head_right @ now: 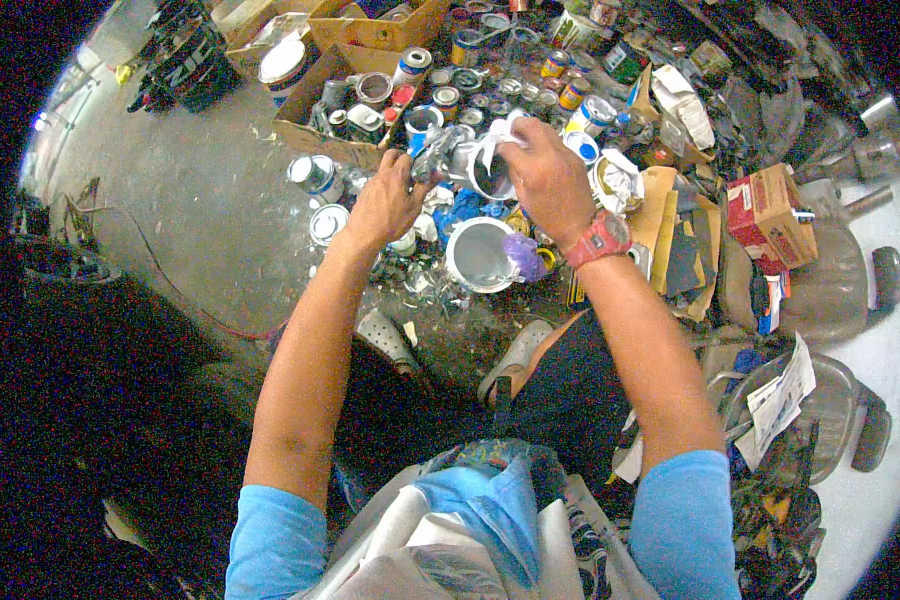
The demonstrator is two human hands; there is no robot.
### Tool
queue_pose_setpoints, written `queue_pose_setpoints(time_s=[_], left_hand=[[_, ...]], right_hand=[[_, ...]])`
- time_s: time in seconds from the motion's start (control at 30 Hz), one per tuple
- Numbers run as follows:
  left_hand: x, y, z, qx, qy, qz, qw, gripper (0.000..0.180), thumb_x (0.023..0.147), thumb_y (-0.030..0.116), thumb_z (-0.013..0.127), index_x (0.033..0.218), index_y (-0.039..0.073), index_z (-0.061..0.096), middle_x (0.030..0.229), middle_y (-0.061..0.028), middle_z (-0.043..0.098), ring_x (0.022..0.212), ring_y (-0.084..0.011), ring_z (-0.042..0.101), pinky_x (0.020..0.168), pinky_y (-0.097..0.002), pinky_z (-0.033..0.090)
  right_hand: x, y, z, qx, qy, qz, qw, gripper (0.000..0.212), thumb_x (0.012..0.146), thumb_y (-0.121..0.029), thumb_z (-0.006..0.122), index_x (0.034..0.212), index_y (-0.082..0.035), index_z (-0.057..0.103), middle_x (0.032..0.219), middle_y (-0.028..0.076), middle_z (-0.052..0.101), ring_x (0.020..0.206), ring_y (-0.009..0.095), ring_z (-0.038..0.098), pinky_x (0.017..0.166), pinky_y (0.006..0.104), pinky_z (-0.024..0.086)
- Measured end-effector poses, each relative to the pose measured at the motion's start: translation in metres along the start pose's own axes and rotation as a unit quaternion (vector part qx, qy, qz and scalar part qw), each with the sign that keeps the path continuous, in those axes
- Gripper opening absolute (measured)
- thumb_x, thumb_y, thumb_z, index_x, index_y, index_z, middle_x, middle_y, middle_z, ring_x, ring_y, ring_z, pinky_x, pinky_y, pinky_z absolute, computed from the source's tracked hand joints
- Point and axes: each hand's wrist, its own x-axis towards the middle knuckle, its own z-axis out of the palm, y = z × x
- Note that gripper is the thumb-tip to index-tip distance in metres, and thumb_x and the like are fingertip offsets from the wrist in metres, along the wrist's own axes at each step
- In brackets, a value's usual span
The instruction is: The person cleans a paint sprayer cup and its components using a white cloth. They wipe the inside and outside of the metal cup, handle the lid, and clean the nozzle area. The person repeatedly wipes the parts and places them back into a box.
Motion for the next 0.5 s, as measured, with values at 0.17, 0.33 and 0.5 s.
queue_pose_setpoints(time_s=[0.17, 0.33, 0.5], left_hand=[[0.0, -0.002, 0.001, -0.023, -0.009, 0.007, 1.0, 0.058, 0.102, 0.046, 0.069, 0.124, -0.006, 0.057, 0.131, -0.0322, 0.056, 0.115, -0.0536, 0.064, 0.098, -0.0586, 0.054], [0.006, -0.011, 0.003, -0.007, 0.034, 0.001, 0.999, 0.054, 0.103, 0.042, 0.068, 0.119, -0.008, 0.056, 0.129, -0.0318, 0.056, 0.113, -0.0532, 0.064, 0.097, -0.0584, 0.054], [0.007, -0.015, 0.001, 0.002, 0.042, -0.019, 0.999, 0.051, 0.102, 0.039, 0.068, 0.115, -0.009, 0.056, 0.127, -0.0318, 0.056, 0.109, -0.0537, 0.065, 0.096, -0.0588, 0.054]], right_hand=[[0.013, 0.016, -0.002, -0.019, -0.044, -0.1, 0.994, 0.023, 0.087, -0.005, 0.072, 0.109, -0.007, 0.07, 0.124, 0.014, 0.068, 0.107, 0.036, 0.072, 0.084, 0.0447, 0.062], [0.002, -0.009, -0.003, 0.018, -0.083, 0.12, 0.989, 0.022, 0.09, -0.01, 0.076, 0.11, -0.002, 0.073, 0.111, 0.016, 0.067, 0.095, 0.04, 0.07, 0.084, 0.0466, 0.058], [-0.007, -0.034, -0.016, -0.078, -0.081, 0.0, 0.994, 0.028, 0.091, -0.021, 0.077, 0.111, -0.002, 0.075, 0.115, 0.017, 0.066, 0.11, 0.037, 0.065, 0.092, 0.0475, 0.058]])
